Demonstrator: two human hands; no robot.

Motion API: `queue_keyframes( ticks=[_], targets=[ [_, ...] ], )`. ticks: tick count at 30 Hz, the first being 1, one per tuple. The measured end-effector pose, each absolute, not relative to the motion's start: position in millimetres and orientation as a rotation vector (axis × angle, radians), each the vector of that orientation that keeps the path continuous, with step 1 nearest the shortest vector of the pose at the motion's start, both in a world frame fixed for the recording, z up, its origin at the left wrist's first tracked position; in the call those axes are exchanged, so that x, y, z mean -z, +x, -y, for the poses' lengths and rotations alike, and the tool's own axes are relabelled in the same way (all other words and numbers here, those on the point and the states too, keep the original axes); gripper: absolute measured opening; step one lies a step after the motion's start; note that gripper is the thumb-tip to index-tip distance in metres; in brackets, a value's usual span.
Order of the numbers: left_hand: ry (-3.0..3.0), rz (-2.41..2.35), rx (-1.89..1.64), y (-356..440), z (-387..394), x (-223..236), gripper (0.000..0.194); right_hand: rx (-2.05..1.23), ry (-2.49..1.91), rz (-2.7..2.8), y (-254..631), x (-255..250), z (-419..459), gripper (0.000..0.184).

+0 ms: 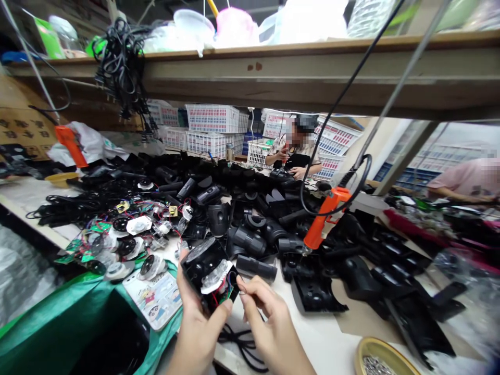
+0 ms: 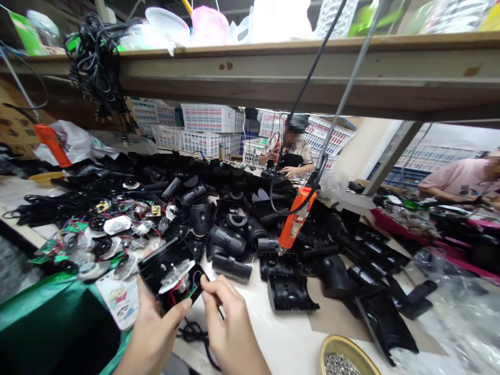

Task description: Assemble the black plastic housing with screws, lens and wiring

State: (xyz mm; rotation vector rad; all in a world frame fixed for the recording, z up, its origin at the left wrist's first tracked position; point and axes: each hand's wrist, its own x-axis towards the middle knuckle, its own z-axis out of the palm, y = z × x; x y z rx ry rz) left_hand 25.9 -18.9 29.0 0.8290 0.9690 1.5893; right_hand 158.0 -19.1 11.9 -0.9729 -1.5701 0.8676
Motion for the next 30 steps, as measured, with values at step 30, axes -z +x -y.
queue_keyframes(
  ticks=[30],
  targets=[
    [0.525, -0.963, -1.363, -0.8, 5.4, -30.7, 0.118, -0.333, -1.013, 2.057, 157.8, 5.4, 7.9, 0.042]
  ],
)
